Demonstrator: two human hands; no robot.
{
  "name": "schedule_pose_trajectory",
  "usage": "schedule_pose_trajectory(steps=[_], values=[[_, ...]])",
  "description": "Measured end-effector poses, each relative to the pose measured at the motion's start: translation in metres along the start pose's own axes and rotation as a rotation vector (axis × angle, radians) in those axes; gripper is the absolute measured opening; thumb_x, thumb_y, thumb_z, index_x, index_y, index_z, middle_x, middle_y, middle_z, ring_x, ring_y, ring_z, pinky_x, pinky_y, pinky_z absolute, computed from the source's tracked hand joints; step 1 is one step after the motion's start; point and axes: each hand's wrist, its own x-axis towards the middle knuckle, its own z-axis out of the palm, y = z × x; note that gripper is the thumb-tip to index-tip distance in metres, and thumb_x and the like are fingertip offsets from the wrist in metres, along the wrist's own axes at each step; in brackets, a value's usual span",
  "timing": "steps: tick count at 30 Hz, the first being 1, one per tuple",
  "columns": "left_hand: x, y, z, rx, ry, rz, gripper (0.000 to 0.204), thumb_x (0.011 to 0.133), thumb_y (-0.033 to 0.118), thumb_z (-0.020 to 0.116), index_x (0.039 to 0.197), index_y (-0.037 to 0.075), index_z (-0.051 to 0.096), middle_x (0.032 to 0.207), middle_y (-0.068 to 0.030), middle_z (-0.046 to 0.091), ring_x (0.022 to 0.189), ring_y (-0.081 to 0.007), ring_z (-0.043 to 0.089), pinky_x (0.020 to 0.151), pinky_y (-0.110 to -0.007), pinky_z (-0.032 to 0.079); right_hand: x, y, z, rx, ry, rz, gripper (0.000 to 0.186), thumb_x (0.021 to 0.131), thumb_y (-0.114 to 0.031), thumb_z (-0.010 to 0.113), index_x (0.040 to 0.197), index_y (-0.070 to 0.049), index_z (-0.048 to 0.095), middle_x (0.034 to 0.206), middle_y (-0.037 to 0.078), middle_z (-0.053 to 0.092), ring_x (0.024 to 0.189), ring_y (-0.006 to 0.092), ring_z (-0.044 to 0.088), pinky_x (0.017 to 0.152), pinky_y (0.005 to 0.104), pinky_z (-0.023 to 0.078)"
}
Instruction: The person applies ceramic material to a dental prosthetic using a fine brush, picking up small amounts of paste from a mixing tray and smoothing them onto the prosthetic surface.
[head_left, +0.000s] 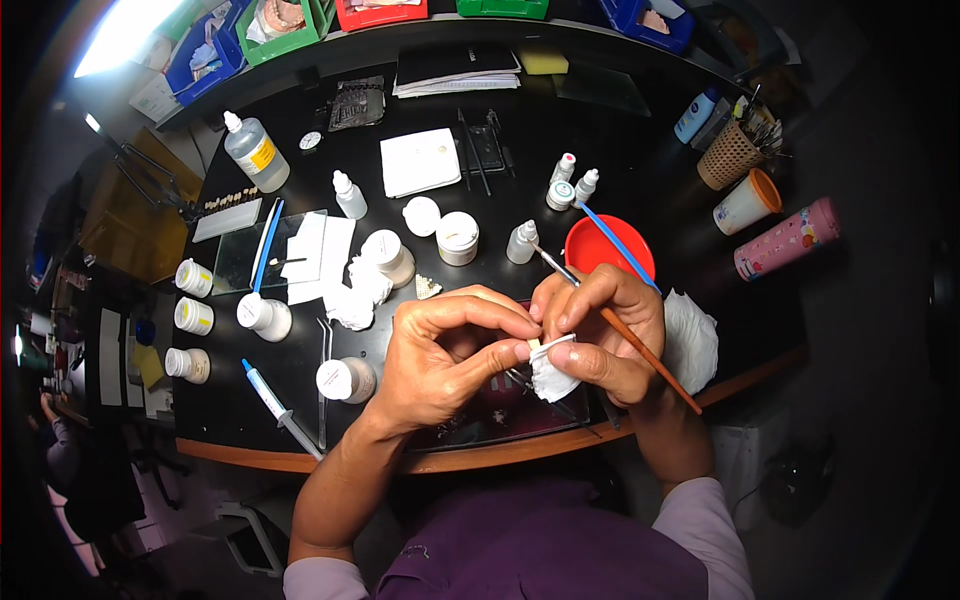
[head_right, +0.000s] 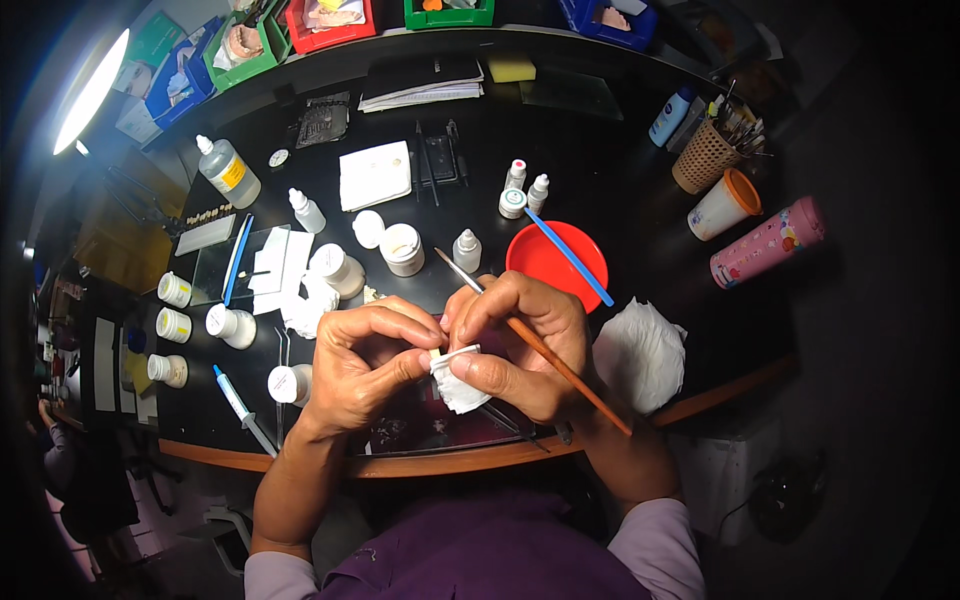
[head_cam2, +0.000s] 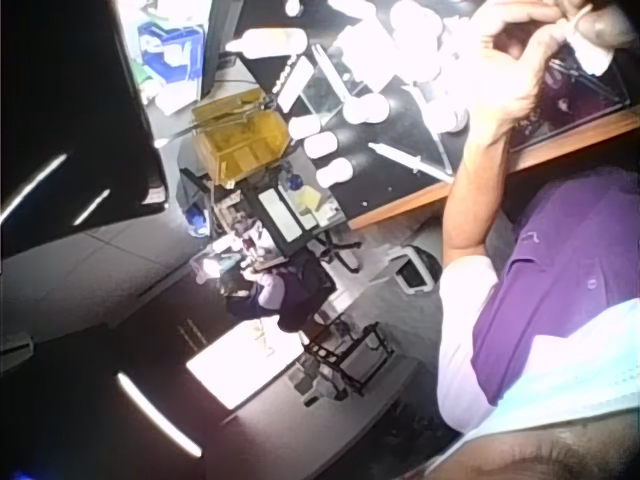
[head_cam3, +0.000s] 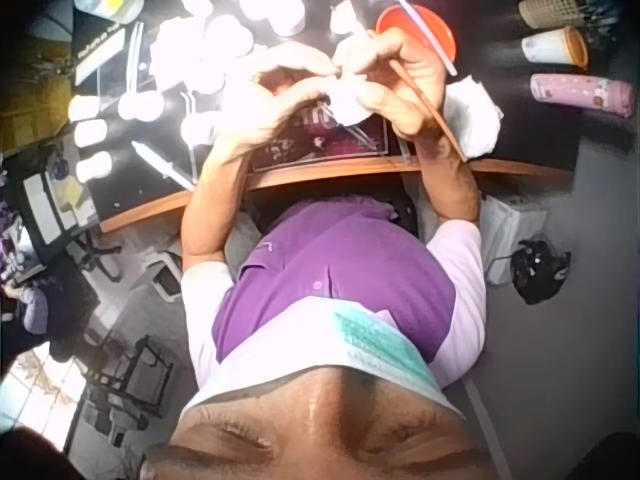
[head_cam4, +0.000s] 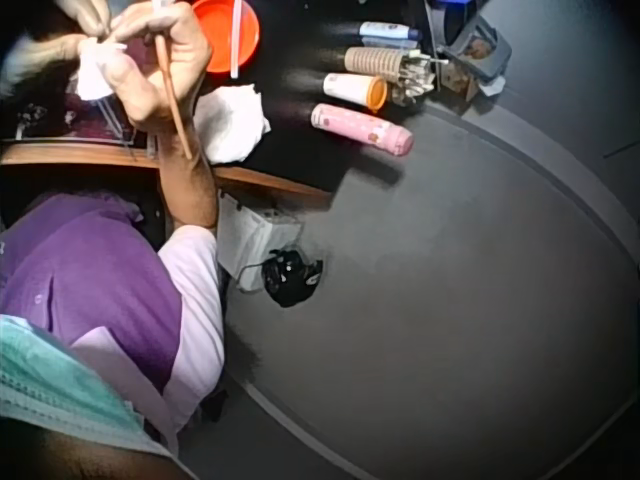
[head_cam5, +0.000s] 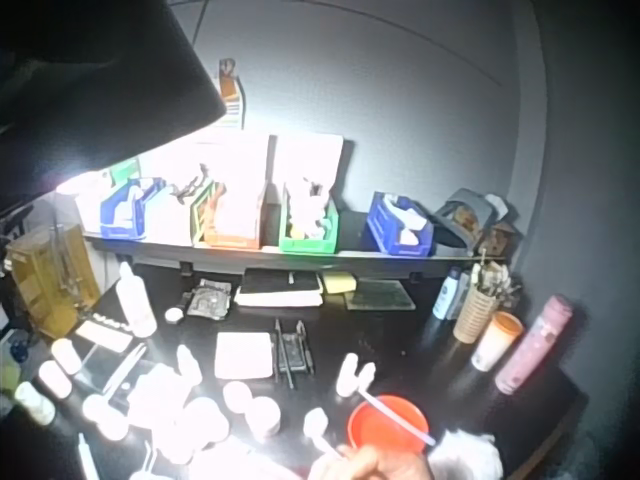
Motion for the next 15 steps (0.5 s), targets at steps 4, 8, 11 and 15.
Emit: schedule_pose_trajectory(steps=[4, 8, 11, 15], values=[[0.0000, 0.0011, -0.0004, 0.011, -0.003, -0.006, 0.017, 0.084, -0.009, 0.073, 0.100, -0.005, 0.073, 0.102, -0.0161, 0.070, 0.097, -0.0190, 0.068, 0.086, -0.029, 0.055, -0.0001, 0.0004, 0.0007, -0.001, 0.010, -0.002, 0.017, 0.082, 0.000, 0.073, 0.093, -0.001, 0.060, 0.082, 0.009, 0.063, 0.089, 0.0182, 0.060, 0.090, 0.0348, 0.047], [0.0002, 0.0018, 0.0002, 0.010, -0.001, -0.012, 0.017, 0.083, -0.010, 0.073, 0.100, -0.005, 0.073, 0.102, -0.0165, 0.070, 0.097, -0.0191, 0.068, 0.086, -0.029, 0.055, 0.0004, -0.0002, 0.0004, -0.002, -0.001, -0.005, 0.017, 0.082, 0.000, 0.073, 0.093, -0.001, 0.060, 0.082, 0.009, 0.064, 0.089, 0.0184, 0.060, 0.090, 0.0348, 0.047], [-0.0004, -0.0001, 0.0003, -0.011, 0.006, -0.017, 0.016, 0.083, -0.009, 0.073, 0.099, -0.005, 0.073, 0.102, -0.0167, 0.070, 0.097, -0.0191, 0.068, 0.086, -0.029, 0.055, 0.0008, -0.0010, 0.0018, 0.006, 0.022, 0.012, 0.017, 0.081, 0.000, 0.072, 0.092, -0.002, 0.059, 0.080, 0.008, 0.064, 0.087, 0.0174, 0.060, 0.090, 0.0356, 0.046], [-0.0013, -0.0011, 0.0014, -0.092, 0.023, -0.067, 0.015, 0.084, -0.009, 0.073, 0.098, -0.005, 0.072, 0.102, -0.0163, 0.070, 0.096, -0.0183, 0.068, 0.085, -0.029, 0.055, 0.0011, -0.0005, -0.0046, 0.053, -0.037, -0.067, 0.019, 0.079, 0.001, 0.071, 0.092, -0.004, 0.059, 0.078, 0.007, 0.064, 0.083, 0.0157, 0.059, 0.091, 0.0368, 0.043]])
